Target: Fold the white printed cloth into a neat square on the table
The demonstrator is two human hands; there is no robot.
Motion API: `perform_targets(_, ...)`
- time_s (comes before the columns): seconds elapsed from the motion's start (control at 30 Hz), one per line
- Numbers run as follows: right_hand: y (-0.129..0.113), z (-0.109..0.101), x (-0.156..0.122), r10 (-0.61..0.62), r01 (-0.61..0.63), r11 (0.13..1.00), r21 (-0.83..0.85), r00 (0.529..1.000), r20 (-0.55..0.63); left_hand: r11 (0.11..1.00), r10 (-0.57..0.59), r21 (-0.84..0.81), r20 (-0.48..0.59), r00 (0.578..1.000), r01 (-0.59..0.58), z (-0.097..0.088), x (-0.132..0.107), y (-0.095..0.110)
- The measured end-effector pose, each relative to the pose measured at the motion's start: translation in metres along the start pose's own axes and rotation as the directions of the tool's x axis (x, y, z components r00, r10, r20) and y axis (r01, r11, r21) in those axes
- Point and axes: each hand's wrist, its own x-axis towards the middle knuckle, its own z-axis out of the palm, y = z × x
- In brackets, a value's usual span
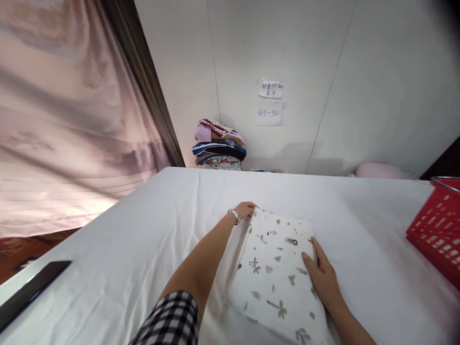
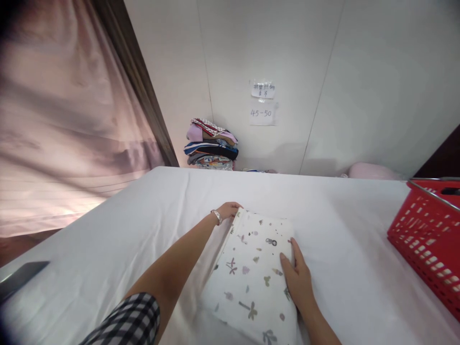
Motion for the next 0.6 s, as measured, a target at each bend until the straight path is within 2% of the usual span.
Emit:
perform_targets(0.33,0.0062,0.0009,0.0023,-0.017,0.017,1.000,0.007,1.000,-0.002,0.996,0.019,0.090,-0.127,0.992,-0.008,-0.0052,-0.0004,-0.0010)
perform_targets(0.6,0.0053,0.0005,0.0023,-0.018,0.018,1.000,0.006,1.000,-0.007,0.974,-0.065,0.209,-0.114,0.991,0.088,-0.0019,-0.0041,0.0068)
